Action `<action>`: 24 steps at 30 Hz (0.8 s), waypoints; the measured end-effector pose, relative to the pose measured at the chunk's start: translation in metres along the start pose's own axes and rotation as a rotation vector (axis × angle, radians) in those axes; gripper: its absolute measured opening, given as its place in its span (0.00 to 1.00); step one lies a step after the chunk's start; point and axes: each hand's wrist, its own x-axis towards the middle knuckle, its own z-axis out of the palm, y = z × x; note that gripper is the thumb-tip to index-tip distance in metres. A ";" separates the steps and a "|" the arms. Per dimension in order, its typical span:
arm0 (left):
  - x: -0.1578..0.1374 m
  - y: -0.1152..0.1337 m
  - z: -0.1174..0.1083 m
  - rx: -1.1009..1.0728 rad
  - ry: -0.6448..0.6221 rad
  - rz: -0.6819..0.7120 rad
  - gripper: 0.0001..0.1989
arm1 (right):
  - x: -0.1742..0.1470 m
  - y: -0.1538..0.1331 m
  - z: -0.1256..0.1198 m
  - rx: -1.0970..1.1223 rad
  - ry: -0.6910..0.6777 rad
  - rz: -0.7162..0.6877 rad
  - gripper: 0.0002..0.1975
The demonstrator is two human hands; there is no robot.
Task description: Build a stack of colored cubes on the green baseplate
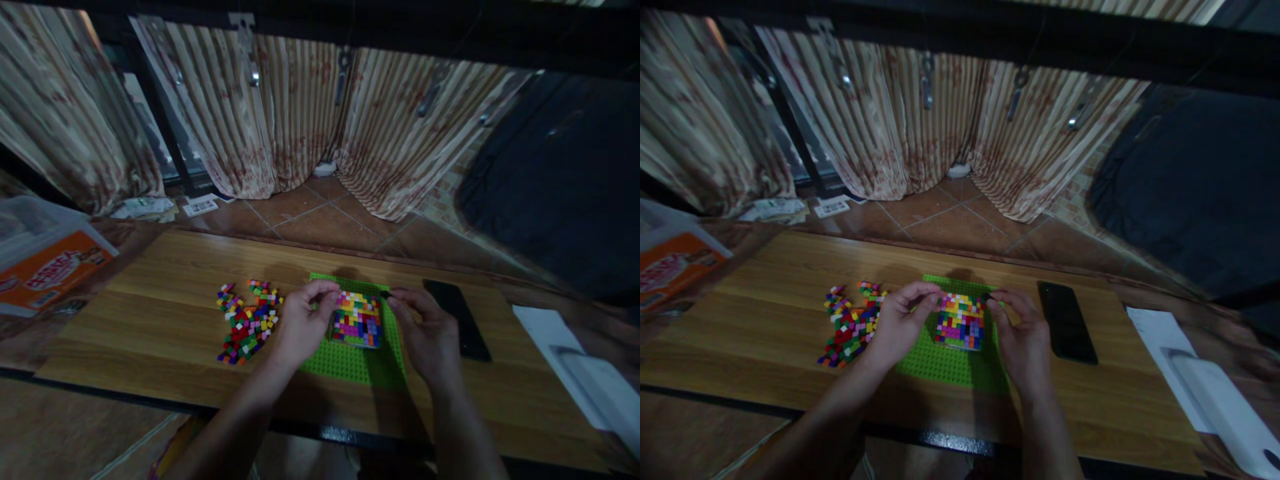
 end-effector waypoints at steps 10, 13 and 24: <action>0.004 -0.007 -0.003 0.043 0.020 -0.047 0.08 | -0.002 0.010 -0.008 -0.056 -0.224 0.096 0.11; 0.003 -0.008 -0.003 0.050 0.015 -0.043 0.08 | -0.001 0.007 -0.005 -0.037 -0.221 0.097 0.11; 0.002 -0.005 -0.002 0.049 -0.002 -0.055 0.08 | 0.002 0.009 0.004 0.141 -0.127 0.379 0.14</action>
